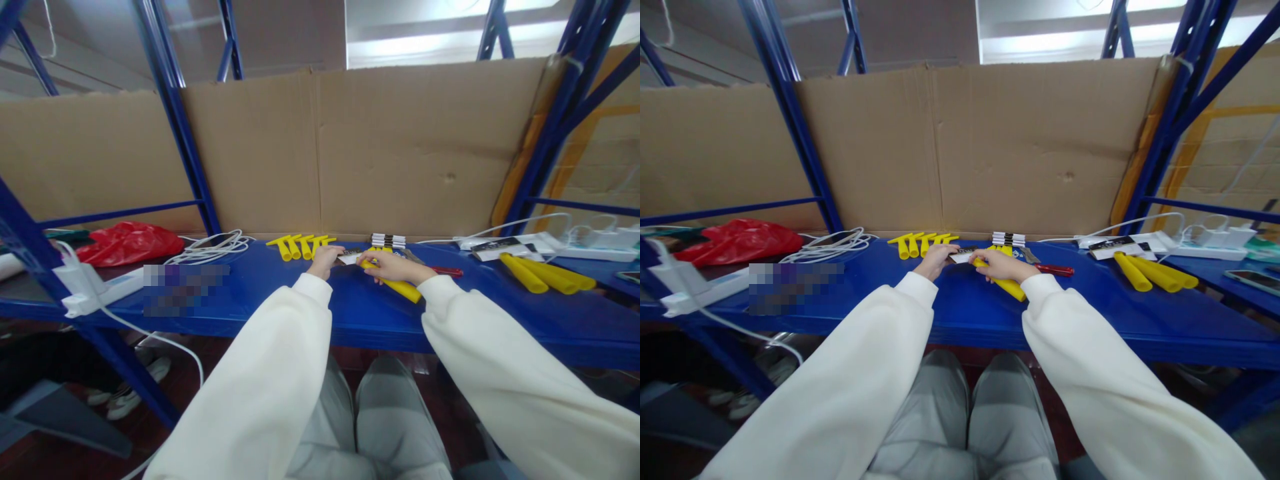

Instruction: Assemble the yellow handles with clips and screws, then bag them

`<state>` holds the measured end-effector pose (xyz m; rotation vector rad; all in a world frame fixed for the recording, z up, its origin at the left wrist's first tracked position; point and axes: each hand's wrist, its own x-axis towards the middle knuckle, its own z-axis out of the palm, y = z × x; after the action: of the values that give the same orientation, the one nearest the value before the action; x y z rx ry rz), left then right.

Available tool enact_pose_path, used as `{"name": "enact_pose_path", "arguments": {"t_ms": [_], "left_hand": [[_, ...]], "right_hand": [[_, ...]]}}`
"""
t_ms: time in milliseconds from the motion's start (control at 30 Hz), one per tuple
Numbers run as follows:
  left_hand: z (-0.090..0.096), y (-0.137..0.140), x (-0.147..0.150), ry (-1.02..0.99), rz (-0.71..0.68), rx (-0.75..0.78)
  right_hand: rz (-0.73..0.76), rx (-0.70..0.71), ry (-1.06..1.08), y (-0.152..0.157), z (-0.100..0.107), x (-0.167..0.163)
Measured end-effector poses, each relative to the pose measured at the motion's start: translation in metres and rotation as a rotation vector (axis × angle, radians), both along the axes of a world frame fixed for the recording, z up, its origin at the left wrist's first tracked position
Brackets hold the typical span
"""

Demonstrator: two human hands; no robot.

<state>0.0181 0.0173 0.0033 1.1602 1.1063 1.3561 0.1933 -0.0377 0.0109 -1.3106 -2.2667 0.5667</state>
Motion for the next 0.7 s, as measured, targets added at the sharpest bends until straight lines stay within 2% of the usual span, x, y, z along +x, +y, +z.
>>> {"name": "enact_pose_path", "arguments": {"t_ms": [133,267,333,467,567,633,700], "left_hand": [[0.005,-0.007,0.0,0.019,0.025,-0.038],[0.008,-0.009,-0.003,-0.008,0.086,-0.042],[0.008,-0.009,-0.004,-0.014,0.113,-0.038],[0.008,-0.009,-0.005,-0.019,0.123,-0.035],[0.008,-0.01,-0.005,-0.014,0.113,-0.033],[0.008,-0.01,-0.006,-0.008,0.087,-0.045],[0.009,-0.01,-0.007,-0.004,0.068,-0.053]], "right_hand": [[-0.064,-0.077,-0.025,-0.002,0.014,0.002],[-0.188,-0.072,-0.143,0.0,0.037,0.026],[-0.26,-0.032,-0.233,-0.001,0.052,0.044],[-0.499,-0.063,-0.385,-0.012,0.086,0.089],[-0.684,-0.025,-0.483,-0.026,0.109,0.126],[-0.802,0.015,-0.517,-0.035,0.12,0.152],[-0.896,-0.012,-0.534,-0.043,0.124,0.176]]}}
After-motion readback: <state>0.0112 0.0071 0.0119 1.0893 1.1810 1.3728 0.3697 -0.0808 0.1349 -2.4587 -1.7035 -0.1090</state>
